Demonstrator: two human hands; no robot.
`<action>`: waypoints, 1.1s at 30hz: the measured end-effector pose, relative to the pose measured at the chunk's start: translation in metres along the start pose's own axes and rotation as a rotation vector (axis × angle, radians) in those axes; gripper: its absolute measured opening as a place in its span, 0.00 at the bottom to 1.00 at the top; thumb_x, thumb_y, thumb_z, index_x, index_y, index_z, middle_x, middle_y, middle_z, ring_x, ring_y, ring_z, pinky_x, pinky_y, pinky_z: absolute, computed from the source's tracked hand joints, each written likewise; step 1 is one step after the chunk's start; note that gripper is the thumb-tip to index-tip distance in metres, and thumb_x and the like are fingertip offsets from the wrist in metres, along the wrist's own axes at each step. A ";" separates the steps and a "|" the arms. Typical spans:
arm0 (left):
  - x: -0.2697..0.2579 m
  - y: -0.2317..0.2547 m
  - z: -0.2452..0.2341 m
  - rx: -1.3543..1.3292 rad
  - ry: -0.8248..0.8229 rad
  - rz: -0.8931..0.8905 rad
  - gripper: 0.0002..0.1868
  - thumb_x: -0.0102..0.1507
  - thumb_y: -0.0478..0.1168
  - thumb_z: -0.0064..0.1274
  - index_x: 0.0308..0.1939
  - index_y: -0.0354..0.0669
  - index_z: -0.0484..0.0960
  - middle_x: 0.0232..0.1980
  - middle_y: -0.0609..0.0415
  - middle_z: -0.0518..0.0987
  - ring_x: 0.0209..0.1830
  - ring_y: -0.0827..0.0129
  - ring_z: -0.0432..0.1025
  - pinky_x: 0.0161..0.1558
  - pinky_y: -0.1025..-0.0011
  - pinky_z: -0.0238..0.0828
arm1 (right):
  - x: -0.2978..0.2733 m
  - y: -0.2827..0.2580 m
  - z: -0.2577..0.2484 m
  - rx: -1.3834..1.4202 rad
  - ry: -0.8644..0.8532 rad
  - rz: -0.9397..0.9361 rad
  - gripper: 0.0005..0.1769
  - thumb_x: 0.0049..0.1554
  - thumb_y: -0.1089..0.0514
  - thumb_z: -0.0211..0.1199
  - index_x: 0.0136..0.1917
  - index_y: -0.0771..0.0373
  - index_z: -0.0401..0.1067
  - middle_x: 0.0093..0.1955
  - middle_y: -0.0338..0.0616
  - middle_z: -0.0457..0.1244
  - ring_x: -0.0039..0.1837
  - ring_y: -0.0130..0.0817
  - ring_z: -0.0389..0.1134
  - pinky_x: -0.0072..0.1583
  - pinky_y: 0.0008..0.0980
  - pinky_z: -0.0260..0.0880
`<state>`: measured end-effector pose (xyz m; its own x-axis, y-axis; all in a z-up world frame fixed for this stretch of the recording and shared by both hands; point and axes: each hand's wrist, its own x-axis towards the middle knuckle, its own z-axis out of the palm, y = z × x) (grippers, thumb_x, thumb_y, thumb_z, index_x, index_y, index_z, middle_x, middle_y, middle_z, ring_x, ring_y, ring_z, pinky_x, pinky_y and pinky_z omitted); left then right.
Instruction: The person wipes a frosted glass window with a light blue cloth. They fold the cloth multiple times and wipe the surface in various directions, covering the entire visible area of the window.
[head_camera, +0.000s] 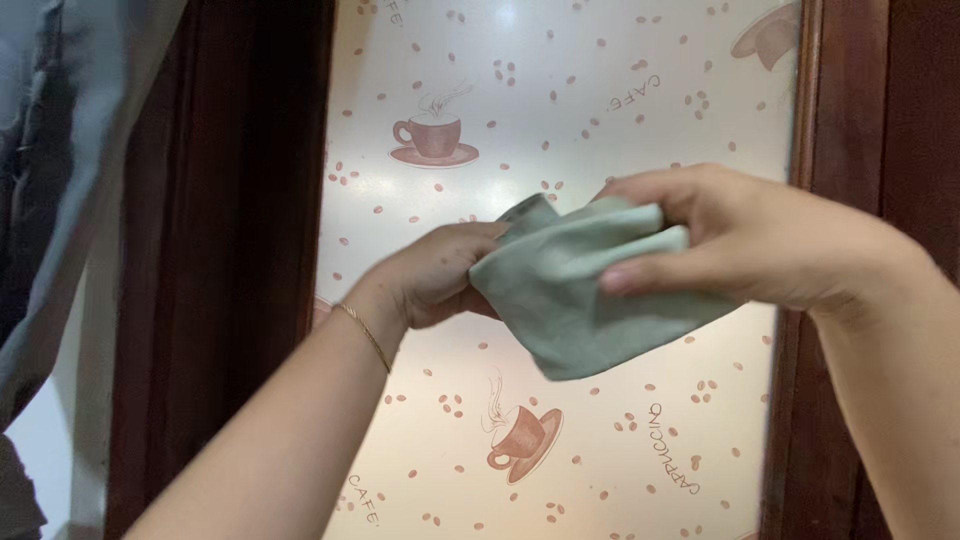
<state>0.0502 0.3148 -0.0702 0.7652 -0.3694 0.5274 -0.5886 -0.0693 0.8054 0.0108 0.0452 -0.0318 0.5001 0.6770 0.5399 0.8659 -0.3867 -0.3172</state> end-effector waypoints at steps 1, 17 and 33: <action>-0.004 0.011 0.004 0.057 -0.007 -0.018 0.21 0.66 0.40 0.41 0.58 0.34 0.79 0.51 0.43 0.84 0.46 0.60 0.82 0.47 0.61 0.85 | 0.000 0.008 -0.005 0.034 0.027 -0.093 0.31 0.48 0.51 0.76 0.64 0.59 0.78 0.48 0.43 0.75 0.48 0.30 0.77 0.47 0.32 0.79; -0.025 0.126 0.067 0.778 -0.073 -0.234 0.20 0.64 0.43 0.44 0.45 0.32 0.86 0.40 0.40 0.87 0.34 0.58 0.83 0.40 0.56 0.87 | -0.022 0.078 0.054 0.814 0.198 0.003 0.58 0.29 0.45 0.80 0.70 0.68 0.67 0.58 0.57 0.67 0.62 0.46 0.71 0.63 0.46 0.72; -0.013 0.071 0.022 0.445 0.149 0.067 0.25 0.57 0.46 0.63 0.55 0.34 0.83 0.44 0.46 0.87 0.38 0.66 0.83 0.39 0.69 0.83 | 0.011 0.072 0.027 0.881 0.367 0.132 0.36 0.48 0.55 0.63 0.69 0.65 0.66 0.59 0.54 0.68 0.58 0.41 0.73 0.56 0.46 0.76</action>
<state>-0.0070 0.2946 -0.0254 0.7317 -0.2520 0.6333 -0.6676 -0.4526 0.5912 0.0786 0.0419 -0.0699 0.6934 0.3660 0.6207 0.5619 0.2647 -0.7837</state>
